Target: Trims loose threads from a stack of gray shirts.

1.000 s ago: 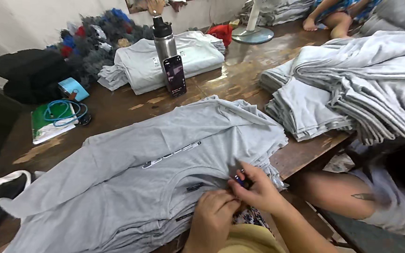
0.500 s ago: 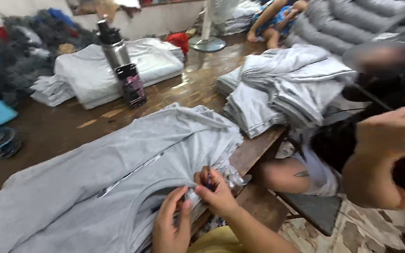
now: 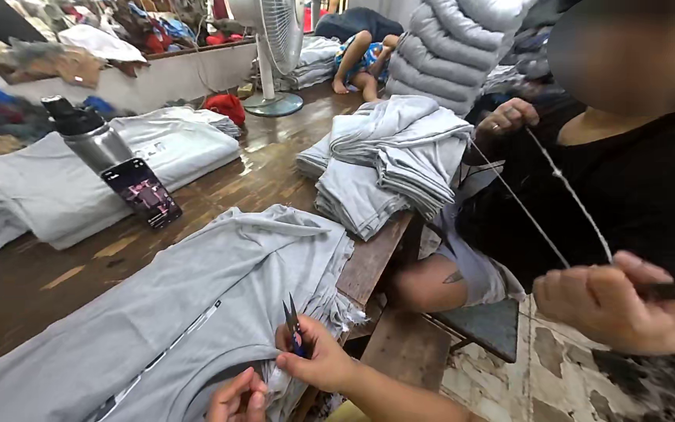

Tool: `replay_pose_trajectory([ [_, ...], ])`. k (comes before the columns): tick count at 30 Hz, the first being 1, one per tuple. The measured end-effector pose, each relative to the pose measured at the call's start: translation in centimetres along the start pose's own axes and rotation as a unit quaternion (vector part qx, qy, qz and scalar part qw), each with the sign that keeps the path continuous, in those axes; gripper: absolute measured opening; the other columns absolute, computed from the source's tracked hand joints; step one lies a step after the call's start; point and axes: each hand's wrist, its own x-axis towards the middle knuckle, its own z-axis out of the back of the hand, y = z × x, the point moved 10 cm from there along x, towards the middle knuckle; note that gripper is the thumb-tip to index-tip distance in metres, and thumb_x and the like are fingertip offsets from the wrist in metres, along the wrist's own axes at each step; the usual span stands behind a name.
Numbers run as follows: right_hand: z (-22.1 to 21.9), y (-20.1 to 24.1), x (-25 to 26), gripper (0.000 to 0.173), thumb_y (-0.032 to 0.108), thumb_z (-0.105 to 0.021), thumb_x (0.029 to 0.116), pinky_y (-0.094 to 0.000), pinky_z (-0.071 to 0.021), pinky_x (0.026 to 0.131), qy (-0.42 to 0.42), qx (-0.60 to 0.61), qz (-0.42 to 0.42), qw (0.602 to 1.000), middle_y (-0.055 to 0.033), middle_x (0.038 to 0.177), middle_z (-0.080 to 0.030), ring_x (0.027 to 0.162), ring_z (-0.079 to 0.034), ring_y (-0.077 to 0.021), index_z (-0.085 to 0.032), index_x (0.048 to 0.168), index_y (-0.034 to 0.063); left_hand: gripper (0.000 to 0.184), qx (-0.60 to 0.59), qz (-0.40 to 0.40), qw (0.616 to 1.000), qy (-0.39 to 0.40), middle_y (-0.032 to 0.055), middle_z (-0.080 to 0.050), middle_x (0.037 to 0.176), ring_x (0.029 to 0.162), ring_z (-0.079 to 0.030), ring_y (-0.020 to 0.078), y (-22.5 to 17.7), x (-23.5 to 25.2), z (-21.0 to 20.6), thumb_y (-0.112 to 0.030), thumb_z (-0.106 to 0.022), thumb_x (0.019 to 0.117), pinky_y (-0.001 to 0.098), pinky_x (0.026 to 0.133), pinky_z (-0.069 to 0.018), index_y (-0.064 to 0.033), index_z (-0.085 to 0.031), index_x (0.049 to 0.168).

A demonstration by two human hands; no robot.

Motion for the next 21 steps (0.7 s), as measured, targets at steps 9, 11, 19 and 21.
replay_pose_trajectory([
  [9, 0.4, -0.3, -0.3, 0.015, 0.009, -0.065, 0.094, -0.0124, -0.0425, 0.062, -0.026, -0.02, -0.006, 0.999, 0.0109, 0.081, -0.056, 0.07, -0.05, 0.0065, -0.052, 0.095, 0.0133, 0.041, -0.035, 0.026, 0.999, 0.008, -0.0168, -0.059, 0.121, 0.108, -0.058, -0.0041, 0.5, -0.5, 0.6, -0.049, -0.063, 0.0981, 0.016, 0.087, -0.0525, -0.0294, -0.059, 0.134],
  [11, 0.5, -0.5, -0.5, 0.014, 0.012, -0.067, 0.0948, -0.0125, -0.0443, 0.062, -0.028, -0.024, -0.006, 0.999, 0.0117, 0.082, -0.056, 0.07, -0.052, 0.0062, -0.053, 0.096, 0.0153, 0.051, 0.062, 0.011, 0.998, -0.027, -0.0024, -0.055, 0.133, 0.114, -0.059, 0.0029, 0.1, -0.4, 0.4, -0.043, -0.079, 0.0881, 0.0187, 0.084, -0.0575, -0.0196, -0.063, 0.13],
  [19, 0.9, -0.7, -0.7, 0.014, 0.016, -0.068, 0.0954, -0.0109, -0.0443, 0.061, -0.028, -0.021, -0.024, 0.999, 0.0135, 0.083, -0.057, 0.07, -0.053, 0.0067, -0.055, 0.095, 0.0217, 0.007, 0.081, -0.025, 0.994, -0.074, 0.0034, -0.074, 0.1, 0.092, -0.072, 0.0047, -0.3, -0.6, 0.8, -0.003, -0.072, 0.0892, 0.0192, 0.081, -0.0614, -0.0027, -0.074, 0.096],
  [21, 0.9, -0.5, -0.9, 0.012, 0.016, -0.068, 0.0963, -0.0121, -0.0453, 0.062, -0.028, -0.027, -0.028, 0.999, 0.0119, 0.085, -0.058, 0.072, -0.053, 0.0054, -0.056, 0.096, 0.0203, 0.007, 0.082, -0.026, 0.993, -0.083, 0.0029, -0.073, 0.096, 0.088, -0.071, 0.0044, -0.4, -0.6, 0.8, -0.002, -0.073, 0.0871, 0.0188, 0.078, -0.0614, -0.0027, -0.074, 0.094],
])
